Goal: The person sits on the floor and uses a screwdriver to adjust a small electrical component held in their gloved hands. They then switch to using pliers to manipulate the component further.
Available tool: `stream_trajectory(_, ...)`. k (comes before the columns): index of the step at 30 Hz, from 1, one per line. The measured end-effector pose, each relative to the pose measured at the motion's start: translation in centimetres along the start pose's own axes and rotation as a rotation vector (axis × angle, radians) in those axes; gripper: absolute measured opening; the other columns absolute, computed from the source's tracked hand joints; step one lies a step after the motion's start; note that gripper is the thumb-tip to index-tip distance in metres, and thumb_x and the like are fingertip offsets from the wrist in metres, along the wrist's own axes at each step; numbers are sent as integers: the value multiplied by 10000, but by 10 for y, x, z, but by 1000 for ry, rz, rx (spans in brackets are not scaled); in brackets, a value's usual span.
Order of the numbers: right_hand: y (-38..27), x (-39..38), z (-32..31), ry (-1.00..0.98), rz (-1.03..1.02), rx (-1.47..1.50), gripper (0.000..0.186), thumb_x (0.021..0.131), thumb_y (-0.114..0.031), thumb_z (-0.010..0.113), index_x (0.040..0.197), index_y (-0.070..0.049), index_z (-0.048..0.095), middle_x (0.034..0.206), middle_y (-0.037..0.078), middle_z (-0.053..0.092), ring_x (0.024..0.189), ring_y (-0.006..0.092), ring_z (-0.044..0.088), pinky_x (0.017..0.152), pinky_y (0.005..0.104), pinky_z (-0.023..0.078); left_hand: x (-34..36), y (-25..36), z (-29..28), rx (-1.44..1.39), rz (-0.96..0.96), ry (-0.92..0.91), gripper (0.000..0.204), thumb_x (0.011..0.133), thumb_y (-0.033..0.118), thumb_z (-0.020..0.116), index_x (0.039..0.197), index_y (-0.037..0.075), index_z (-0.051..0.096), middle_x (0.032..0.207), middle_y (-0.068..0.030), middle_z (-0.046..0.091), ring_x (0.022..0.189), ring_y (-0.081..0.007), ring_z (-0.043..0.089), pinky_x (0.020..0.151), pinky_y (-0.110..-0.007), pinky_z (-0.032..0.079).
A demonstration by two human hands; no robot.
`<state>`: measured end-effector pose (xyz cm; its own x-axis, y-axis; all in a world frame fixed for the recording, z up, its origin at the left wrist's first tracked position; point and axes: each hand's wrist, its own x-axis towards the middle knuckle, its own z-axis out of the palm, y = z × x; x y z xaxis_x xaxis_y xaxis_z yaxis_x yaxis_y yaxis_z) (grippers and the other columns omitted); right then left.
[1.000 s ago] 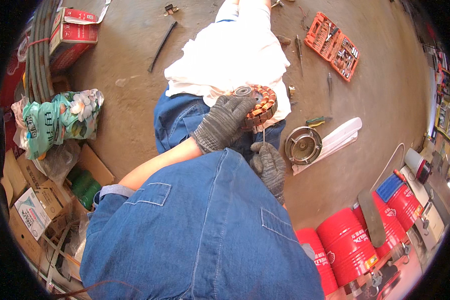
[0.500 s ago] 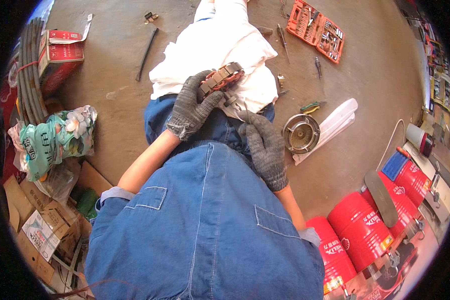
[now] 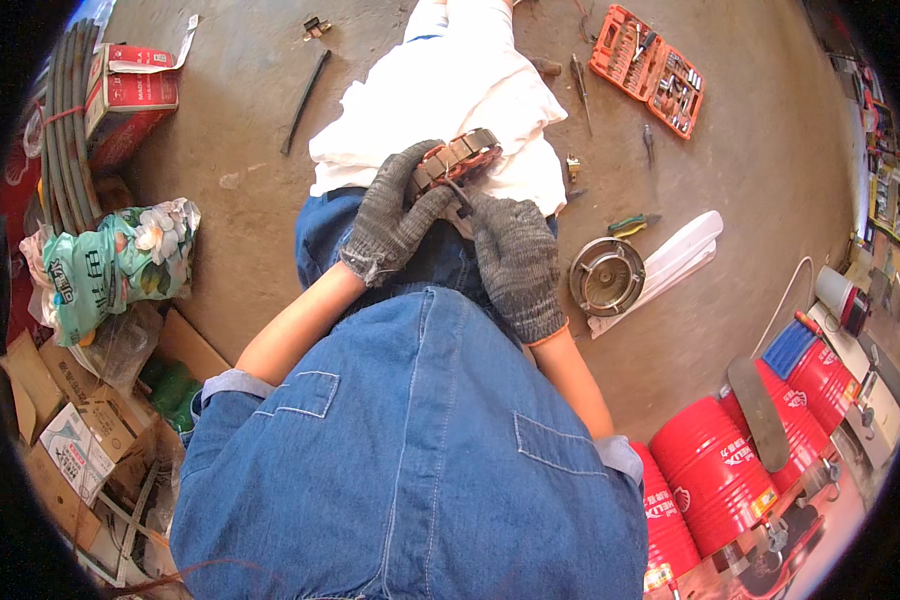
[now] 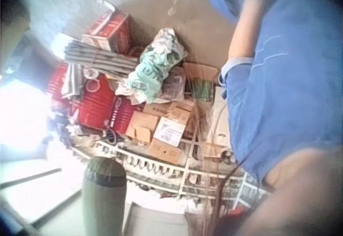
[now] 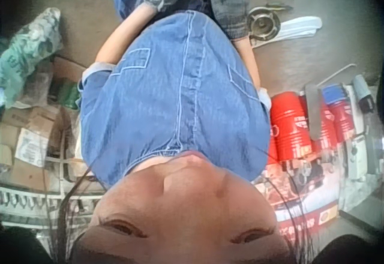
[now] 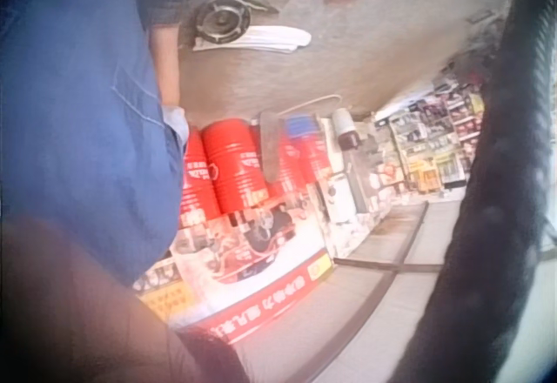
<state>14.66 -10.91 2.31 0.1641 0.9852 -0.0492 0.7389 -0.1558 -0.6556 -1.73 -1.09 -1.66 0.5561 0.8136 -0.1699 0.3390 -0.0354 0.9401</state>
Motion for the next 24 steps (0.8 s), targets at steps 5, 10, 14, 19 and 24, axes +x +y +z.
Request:
stream_trajectory(5,-6,13,-4,15,-41,-46,269,892,-101,624,1158,-63,643,994,149,674,959,321,640,822,439,502,2,10,-3,83,58,-26,628,863,307,745,1356,18,483,1143,-172,577,1066,-283,597,951,-378,484)
stream_trajectory(10,-30,26,-24,-128,32,-98,266,893,-128,621,1143,-38,622,957,169,666,879,336,652,780,433,518,7,12,0,192,57,-7,662,834,353,766,1327,8,490,1080,-194,597,997,-327,610,909,-406,492)
stream_trajectory(14,-36,37,-39,-207,-53,-212,259,916,-146,600,1147,-32,626,948,186,678,885,343,662,769,434,525,5,13,6,247,77,115,672,834,335,764,1348,7,481,1056,-189,608,971,-332,614,887,-408,494)
stream_trajectory(19,-40,51,-65,-405,-139,-429,297,849,-108,580,1138,-51,621,853,166,663,816,335,650,718,453,510,6,26,10,334,80,-22,738,818,287,758,1412,1,427,1049,-212,602,954,-358,601,875,-446,492)
stream_trajectory(24,-40,73,-103,-525,-200,-506,285,843,-111,587,1121,-73,632,873,172,674,829,336,659,710,463,505,6,27,23,373,218,58,819,768,332,784,1414,-13,418,1048,-228,597,946,-385,585,883,-469,480)
